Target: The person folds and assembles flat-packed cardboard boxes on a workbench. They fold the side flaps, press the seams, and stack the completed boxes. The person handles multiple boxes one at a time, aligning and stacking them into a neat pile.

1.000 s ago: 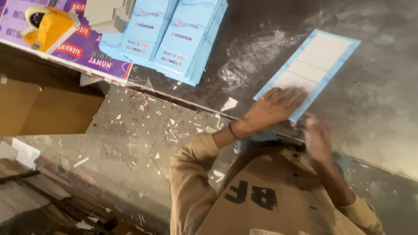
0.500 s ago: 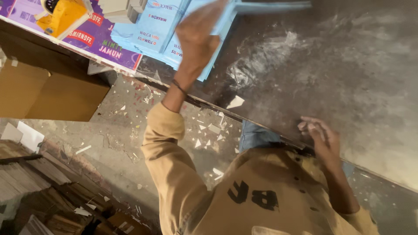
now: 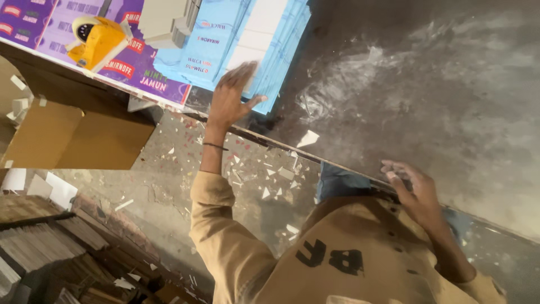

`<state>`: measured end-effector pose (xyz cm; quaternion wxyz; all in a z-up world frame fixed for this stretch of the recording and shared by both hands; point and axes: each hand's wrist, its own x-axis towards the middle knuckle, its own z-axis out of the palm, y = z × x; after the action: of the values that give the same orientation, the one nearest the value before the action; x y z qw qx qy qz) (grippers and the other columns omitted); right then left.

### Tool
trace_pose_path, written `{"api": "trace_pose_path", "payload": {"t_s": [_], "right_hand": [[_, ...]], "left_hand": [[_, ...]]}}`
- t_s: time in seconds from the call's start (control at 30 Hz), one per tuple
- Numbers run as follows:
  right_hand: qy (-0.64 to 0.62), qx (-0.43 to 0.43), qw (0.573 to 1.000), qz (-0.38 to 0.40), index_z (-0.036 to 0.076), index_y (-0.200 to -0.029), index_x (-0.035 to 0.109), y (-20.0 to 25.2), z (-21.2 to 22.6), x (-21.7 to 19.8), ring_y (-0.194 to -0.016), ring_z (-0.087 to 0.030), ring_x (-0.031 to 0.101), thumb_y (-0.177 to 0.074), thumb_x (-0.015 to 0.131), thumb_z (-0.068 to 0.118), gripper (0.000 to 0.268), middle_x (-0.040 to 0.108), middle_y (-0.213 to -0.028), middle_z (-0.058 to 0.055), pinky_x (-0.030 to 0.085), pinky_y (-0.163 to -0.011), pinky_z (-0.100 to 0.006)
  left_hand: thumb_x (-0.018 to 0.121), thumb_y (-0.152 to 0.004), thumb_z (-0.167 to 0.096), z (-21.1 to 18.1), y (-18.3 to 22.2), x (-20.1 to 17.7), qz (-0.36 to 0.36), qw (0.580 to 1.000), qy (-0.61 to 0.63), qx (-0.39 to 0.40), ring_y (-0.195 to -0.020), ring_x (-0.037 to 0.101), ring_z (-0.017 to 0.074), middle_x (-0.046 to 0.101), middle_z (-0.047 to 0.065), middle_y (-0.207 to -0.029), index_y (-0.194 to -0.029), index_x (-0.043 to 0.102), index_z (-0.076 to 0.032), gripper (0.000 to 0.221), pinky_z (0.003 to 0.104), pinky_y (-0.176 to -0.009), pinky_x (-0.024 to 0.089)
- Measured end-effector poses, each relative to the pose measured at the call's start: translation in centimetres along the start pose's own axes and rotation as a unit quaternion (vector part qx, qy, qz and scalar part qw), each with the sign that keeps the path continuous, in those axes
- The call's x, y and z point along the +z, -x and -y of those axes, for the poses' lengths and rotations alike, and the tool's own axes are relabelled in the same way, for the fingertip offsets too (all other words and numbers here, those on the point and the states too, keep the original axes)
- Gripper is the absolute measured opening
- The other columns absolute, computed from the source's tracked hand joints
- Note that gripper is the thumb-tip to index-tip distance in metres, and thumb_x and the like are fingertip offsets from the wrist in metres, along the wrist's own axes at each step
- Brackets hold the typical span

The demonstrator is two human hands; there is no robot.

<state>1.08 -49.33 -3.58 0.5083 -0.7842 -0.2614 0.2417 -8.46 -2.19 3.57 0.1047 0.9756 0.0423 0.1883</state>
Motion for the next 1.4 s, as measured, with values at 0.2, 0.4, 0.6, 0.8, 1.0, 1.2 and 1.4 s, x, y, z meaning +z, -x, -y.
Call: {"api": "trace_pose_path", "payload": {"t_s": [0.2,0.4,0.6,0.8,1.0,1.2,1.4], "right_hand": [[-0.01,-0.022,1.0,0.019,0.005,-0.133,0.065,0.0,-0.3,0.0,-0.106,-0.02,0.07,-0.1,0.059,0.024,0.039,0.075,-0.116,-0.011,0.054,-0.094,-0.034],[-0.03,-0.021,0.997,0.06,0.007,-0.132,0.066,-0.8,-0.8,-3.0,-0.109,-0.02,0.071,-0.102,0.055,0.024,0.036,0.076,-0.118,-0.01,0.055,-0.095,-0.035],[0.037,-0.078,0.995,0.042,0.008,-0.133,0.065,-3.4,-0.5,-7.5,-0.113,-0.022,0.072,-0.1,0.058,0.029,0.04,0.075,-0.123,-0.009,0.057,-0.098,-0.038],[-0.037,-0.147,0.988,0.011,0.005,-0.134,0.062,-10.4,-0.9,-11.4,-0.108,-0.017,0.072,-0.105,0.054,0.032,0.04,0.074,-0.116,-0.008,0.059,-0.095,-0.034],[-0.296,-0.148,0.929,-0.163,0.002,-0.128,0.065,-21.3,-5.5,-11.7,-0.091,-0.011,0.067,-0.104,0.06,0.02,0.031,0.07,-0.104,-0.005,0.058,-0.079,-0.027],[-0.353,-0.073,0.91,-0.206,0.003,-0.115,0.071,-22.6,-11.3,-12.2,-0.061,-0.01,0.05,-0.107,0.062,0.023,0.024,0.059,-0.077,-0.003,0.04,-0.052,-0.023],[-0.134,-0.164,0.961,-0.18,0.004,-0.123,0.067,-21.8,-8.3,-10.8,-0.096,-0.014,0.065,-0.104,0.064,0.028,0.031,0.071,-0.11,-0.006,0.054,-0.081,-0.029]], "left_hand": [[0.078,-0.088,-0.031,0.3,0.6,1.1,-0.037,0.999,0.026,0.005,-0.133,0.054,0.0356,0.062,0.016,-0.139,-0.139,0.06,-0.001,0.062,0.05,-0.114,0.036],[0.074,-0.091,-0.011,0.6,0.7,3.1,-0.041,0.996,0.075,0.016,-0.138,0.054,0.0366,0.063,0.017,-0.143,-0.14,0.063,-0.003,0.051,0.046,-0.119,0.039],[0.074,-0.091,-0.015,-4.1,-1.1,1.6,-0.084,0.996,-0.025,0.029,-0.137,0.049,0.0412,0.056,0.021,-0.145,-0.138,0.06,0.0,0.051,0.052,-0.115,0.039],[0.077,-0.094,-0.008,-13.5,-7.1,7.1,-0.176,0.979,0.099,0.037,-0.11,0.055,0.0316,0.058,0.014,-0.115,-0.133,0.07,-0.007,0.039,0.046,-0.098,0.047],[0.076,-0.096,-0.007,-24.0,-18.1,23.1,-0.062,0.852,0.516,-0.058,-0.081,0.05,0.0171,0.054,0.003,-0.088,-0.123,0.074,-0.002,0.028,0.033,-0.076,0.044],[0.062,-0.105,-0.019,-26.8,-19.8,28.9,-0.014,0.831,0.545,-0.108,-0.088,0.072,0.0155,0.078,0.01,-0.101,-0.116,0.074,0.003,0.027,0.029,-0.082,0.058],[0.051,-0.107,-0.015,-27.9,-19.5,27.2,-0.045,0.817,0.564,-0.112,-0.092,0.07,0.014,0.075,0.007,-0.105,-0.118,0.07,0.002,0.028,0.028,-0.081,0.058]]}}
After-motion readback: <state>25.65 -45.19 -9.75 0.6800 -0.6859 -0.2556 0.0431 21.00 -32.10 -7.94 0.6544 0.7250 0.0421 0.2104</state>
